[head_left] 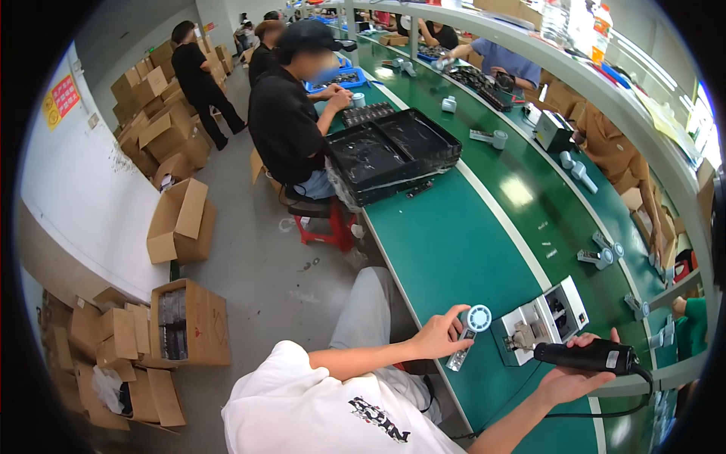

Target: Assembling small handheld fans on an electronics production line using an electric screwdriver.

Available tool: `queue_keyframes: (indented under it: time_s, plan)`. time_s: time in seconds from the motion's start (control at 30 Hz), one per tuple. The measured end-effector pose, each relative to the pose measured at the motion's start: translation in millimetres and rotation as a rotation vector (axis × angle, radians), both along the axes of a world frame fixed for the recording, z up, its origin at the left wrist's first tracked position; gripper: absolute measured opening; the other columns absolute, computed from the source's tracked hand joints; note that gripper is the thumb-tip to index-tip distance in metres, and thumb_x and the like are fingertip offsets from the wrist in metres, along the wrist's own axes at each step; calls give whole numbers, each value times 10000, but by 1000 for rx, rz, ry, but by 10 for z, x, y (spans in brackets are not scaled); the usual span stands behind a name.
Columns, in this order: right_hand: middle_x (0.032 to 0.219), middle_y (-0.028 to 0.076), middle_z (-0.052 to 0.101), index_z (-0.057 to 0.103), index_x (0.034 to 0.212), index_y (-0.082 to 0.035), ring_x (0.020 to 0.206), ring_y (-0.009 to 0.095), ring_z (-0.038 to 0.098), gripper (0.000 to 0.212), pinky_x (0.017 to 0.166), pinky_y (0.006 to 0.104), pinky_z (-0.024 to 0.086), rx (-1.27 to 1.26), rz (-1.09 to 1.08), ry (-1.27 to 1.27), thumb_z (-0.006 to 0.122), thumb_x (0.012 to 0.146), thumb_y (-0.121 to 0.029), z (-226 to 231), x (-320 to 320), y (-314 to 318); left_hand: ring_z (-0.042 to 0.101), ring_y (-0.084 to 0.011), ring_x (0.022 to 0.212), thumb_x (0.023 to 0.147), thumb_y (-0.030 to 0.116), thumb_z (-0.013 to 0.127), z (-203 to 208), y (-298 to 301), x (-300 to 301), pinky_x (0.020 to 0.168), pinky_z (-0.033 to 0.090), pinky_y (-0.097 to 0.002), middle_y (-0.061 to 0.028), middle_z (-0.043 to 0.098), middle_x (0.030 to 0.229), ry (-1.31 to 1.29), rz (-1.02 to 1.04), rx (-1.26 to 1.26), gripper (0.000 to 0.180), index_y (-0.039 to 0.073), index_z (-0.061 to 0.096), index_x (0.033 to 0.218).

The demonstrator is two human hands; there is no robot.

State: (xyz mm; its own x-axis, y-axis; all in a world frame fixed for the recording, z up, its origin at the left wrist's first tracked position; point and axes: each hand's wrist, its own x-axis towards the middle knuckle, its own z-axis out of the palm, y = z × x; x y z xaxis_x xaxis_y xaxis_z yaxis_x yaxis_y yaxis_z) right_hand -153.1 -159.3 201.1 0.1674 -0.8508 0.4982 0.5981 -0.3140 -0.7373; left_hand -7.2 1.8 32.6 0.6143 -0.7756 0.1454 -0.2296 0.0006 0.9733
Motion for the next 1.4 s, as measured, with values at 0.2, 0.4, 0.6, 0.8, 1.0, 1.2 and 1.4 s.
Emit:
queue_keyframes:
  time_s: [0.2,0.4,0.6,0.8,1.0,1.2,1.4]
  plan:
    - [823,74,543,504,1251,-2,737,156,523,802,628,260,445,83,75,11,344,964,-733,-40,29,-111,696,-177,625,803,153,824,32,-27,-28,593,550,-304,-111,687,776,16,75,50,750,36,383,1397]
    - [811,71,546,503,1230,-17,731,155,520,780,629,258,433,89,47,24,340,965,-732,28,111,42,694,-181,602,801,163,828,-4,30,-13,572,550,-300,-121,691,772,13,39,-3,761,40,386,1408]
    - [737,66,537,547,1171,-8,662,152,508,800,589,244,414,30,-55,61,344,949,-749,-3,11,251,690,-179,583,790,190,840,-95,84,-14,560,547,-290,-133,699,789,-2,-16,-66,821,7,408,1464]
    - [758,91,546,559,1168,18,676,169,521,859,595,271,429,-22,-157,-1,394,906,-783,47,-267,481,677,-139,605,772,159,853,-85,75,24,585,548,-281,-128,691,776,2,-92,-69,807,-19,436,1440]
    - [749,138,596,569,1155,47,674,226,593,967,606,330,504,-90,-163,-16,450,822,-853,160,-212,482,693,-195,633,741,201,867,-98,27,154,613,570,-325,-138,695,796,-40,-55,-9,947,-2,333,1496]
    - [687,109,570,568,1083,39,604,196,560,974,557,301,464,-30,-149,30,343,843,-877,140,132,309,707,-189,668,763,176,863,-104,-15,154,618,575,-299,-136,693,822,-10,-108,31,851,-14,415,1460]
    - [681,95,564,570,999,3,581,176,544,914,540,286,459,-26,-167,153,303,869,-862,-41,347,5,702,-188,664,761,167,866,-41,-36,15,608,578,-298,-138,680,829,78,-64,51,813,6,422,1423]
